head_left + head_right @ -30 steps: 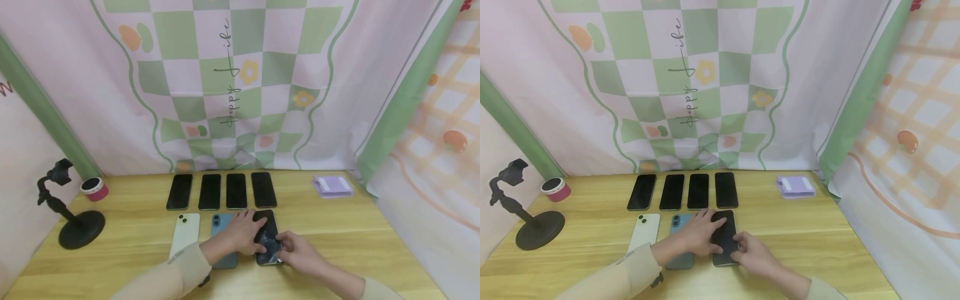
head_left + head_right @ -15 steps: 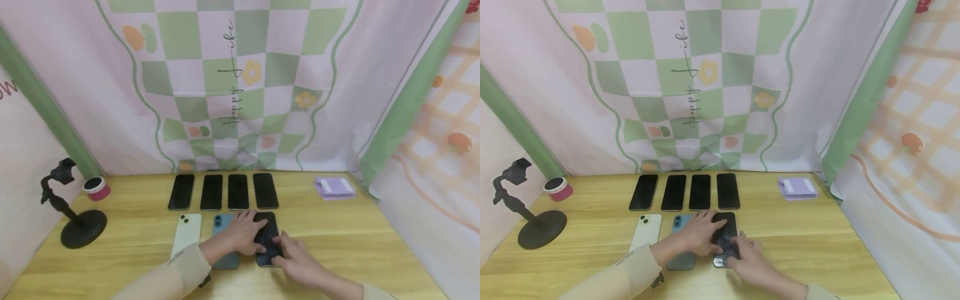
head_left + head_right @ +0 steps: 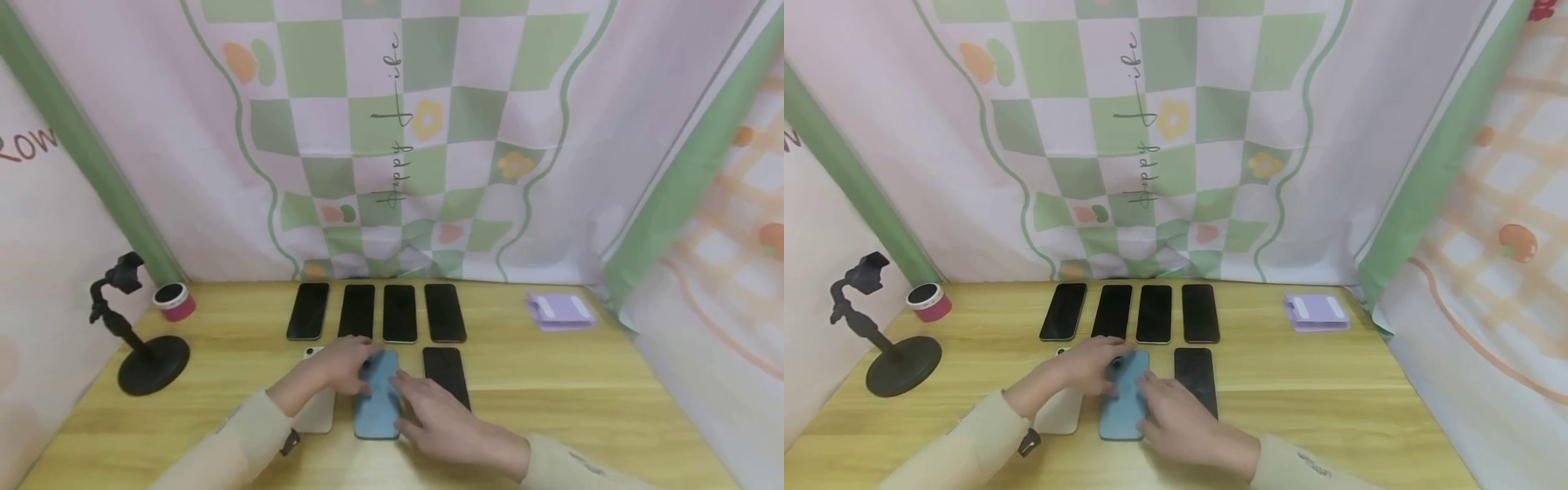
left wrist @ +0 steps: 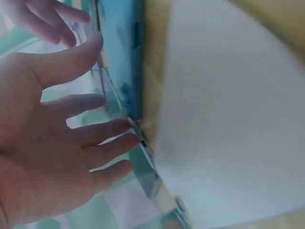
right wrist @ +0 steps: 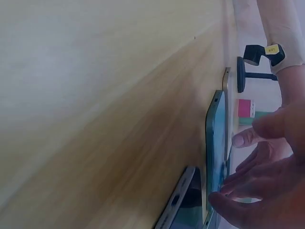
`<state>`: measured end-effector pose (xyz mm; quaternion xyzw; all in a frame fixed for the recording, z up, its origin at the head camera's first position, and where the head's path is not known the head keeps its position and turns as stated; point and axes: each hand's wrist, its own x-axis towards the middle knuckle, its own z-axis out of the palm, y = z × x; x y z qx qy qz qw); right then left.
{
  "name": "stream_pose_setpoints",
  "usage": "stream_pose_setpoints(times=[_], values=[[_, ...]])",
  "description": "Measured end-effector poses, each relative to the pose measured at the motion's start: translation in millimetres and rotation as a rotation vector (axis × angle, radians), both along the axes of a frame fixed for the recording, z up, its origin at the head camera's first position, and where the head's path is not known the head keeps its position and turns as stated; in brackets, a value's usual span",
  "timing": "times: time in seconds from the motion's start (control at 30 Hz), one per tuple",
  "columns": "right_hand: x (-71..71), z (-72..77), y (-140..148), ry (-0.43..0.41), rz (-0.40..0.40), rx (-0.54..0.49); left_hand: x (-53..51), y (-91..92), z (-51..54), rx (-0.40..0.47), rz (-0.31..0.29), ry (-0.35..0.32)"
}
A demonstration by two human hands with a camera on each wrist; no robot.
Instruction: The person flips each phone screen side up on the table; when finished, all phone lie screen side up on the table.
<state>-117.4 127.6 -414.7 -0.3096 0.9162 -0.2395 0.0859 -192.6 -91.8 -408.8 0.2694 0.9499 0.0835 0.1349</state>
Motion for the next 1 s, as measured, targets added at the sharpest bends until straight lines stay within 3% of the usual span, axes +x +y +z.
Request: stream_pose_setpoints(times=[0.17,0.43,0.63,0.9,1.0], values=[[-6.7,-6.3,-14,0.011,0.054,0.089,3.9,-6.0,-3.2,0.023,-0.008,0.0],[-10.7,-18.7,-20,0.012,0.07,0.127,9.5,-6.9,-10.2,0.095,0.011,-0.002],[-9.1,-23.2,-19,0.073,0.094,0.172,8.3,-9.5,-13.2,0.127,0.015,-0.014],[-3.2,-24.0,-22,0.117,0.108,0.208,3.6,-9.4,-12.7,0.16,-0.025,0.045],[-2.0,-24.9,-24,0.111,0.099,0.22,1.9,-4.7,-9.5,0.193,0.006,0.005]])
